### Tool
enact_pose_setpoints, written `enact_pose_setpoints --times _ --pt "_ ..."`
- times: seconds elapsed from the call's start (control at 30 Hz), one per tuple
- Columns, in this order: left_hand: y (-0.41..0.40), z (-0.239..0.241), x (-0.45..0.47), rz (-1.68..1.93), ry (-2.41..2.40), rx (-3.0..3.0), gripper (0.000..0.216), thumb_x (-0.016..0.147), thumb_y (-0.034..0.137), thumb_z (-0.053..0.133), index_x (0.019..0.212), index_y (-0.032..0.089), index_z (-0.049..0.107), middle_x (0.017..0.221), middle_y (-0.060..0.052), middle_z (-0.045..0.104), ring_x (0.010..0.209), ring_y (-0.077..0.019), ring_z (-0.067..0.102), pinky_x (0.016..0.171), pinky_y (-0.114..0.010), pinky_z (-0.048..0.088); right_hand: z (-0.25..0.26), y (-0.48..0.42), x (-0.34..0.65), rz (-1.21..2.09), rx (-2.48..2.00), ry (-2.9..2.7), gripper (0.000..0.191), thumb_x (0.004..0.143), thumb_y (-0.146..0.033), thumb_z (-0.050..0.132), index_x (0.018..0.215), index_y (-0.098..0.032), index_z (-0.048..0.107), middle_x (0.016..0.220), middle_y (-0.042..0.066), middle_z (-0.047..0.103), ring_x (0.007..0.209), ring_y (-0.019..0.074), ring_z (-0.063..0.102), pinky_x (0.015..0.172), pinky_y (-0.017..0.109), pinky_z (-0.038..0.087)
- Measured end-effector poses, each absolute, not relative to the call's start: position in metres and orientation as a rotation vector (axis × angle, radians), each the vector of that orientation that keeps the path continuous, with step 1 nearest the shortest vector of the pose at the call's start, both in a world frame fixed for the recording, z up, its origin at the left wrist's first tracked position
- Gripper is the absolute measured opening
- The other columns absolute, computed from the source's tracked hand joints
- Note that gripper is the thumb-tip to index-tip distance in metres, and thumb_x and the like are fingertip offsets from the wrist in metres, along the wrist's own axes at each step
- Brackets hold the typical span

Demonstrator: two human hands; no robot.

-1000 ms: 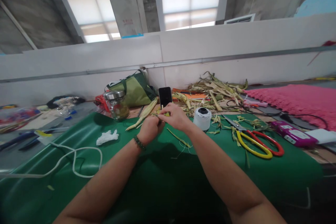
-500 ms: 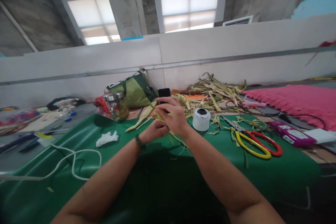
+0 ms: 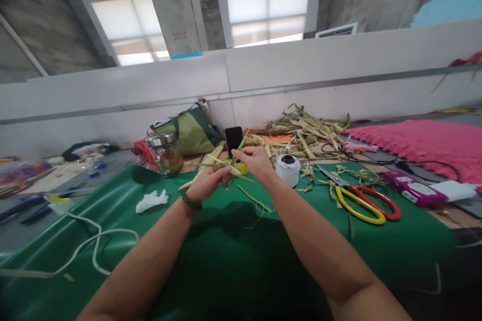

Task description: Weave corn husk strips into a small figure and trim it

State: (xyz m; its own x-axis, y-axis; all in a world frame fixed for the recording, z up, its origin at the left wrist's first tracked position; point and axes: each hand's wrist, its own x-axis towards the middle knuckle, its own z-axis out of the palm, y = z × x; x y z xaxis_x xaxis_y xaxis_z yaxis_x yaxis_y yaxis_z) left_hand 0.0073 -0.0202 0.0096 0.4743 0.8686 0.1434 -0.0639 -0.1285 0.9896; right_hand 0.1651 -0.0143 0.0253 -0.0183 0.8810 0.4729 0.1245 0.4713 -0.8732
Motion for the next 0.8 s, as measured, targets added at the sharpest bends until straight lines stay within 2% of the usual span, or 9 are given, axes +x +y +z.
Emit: enact_pose_setpoints --times 0.17,0.3,0.4,0.5,0.63,0.8 --pt "-0.022 0.012 0.007 0.846 0.745 1.533 0.043 0.065 0.055 0.073 0.066 0.012 0.067 0.049 0.007 0.036 0.046 -0.0059 0.039 0.043 -0.02 0.038 0.025 -0.01 0.168 0.804 -0.926 -1.404 0.055 0.057 -0.069 0.07 0.049 -0.018 0.053 0.044 -0.006 0.038 0.043 0.0064 0.031 0.043 0.023 0.023" --pt "-0.018 0.013 0.006 0.999 0.735 1.405 0.043 0.065 0.052 0.076 0.076 0.011 0.073 0.047 0.009 0.035 0.043 -0.0037 0.034 0.041 -0.018 0.034 0.028 -0.013 0.173 0.942 -0.975 -1.522 0.058 0.065 -0.073 0.061 0.058 -0.016 0.06 0.054 0.0 0.056 0.047 0.0079 0.045 0.047 0.023 0.035" --pt "-0.016 0.016 0.004 1.112 0.729 1.273 0.043 0.064 0.048 0.079 0.082 0.01 0.073 0.048 0.009 0.04 0.042 -0.0026 0.036 0.041 -0.016 0.034 0.03 -0.015 0.177 1.041 -1.019 -1.783 0.049 0.065 -0.064 0.069 0.061 -0.015 0.065 0.057 0.002 0.063 0.051 0.0101 0.052 0.05 0.024 0.041" --pt "-0.015 0.019 0.003 1.12 0.726 1.211 0.042 0.062 0.046 0.081 0.082 0.01 0.072 0.048 0.009 0.043 0.04 -0.0023 0.039 0.04 -0.016 0.038 0.031 -0.015 0.181 0.995 -1.012 -1.884 0.04 0.064 -0.054 0.073 0.059 -0.015 0.065 0.054 0.001 0.062 0.049 0.0093 0.05 0.05 0.023 0.039" --pt "-0.014 0.018 0.002 1.145 0.703 1.155 0.039 0.061 0.043 0.083 0.074 0.01 0.067 0.048 0.009 0.044 0.039 -0.002 0.04 0.04 -0.015 0.041 0.033 -0.013 0.188 0.961 -0.998 -1.862 0.038 0.065 -0.051 0.073 0.058 -0.015 0.065 0.05 0.0 0.06 0.048 0.0087 0.049 0.047 0.022 0.037" --pt "-0.016 0.022 0.001 1.173 0.681 1.07 0.035 0.059 0.036 0.085 0.067 0.011 0.062 0.046 0.01 0.039 0.039 -0.0016 0.037 0.036 -0.014 0.035 0.037 -0.014 0.195 0.953 -1.004 -1.882 0.038 0.066 -0.051 0.072 0.055 -0.015 0.064 0.05 0.001 0.061 0.045 0.007 0.045 0.045 0.021 0.034"
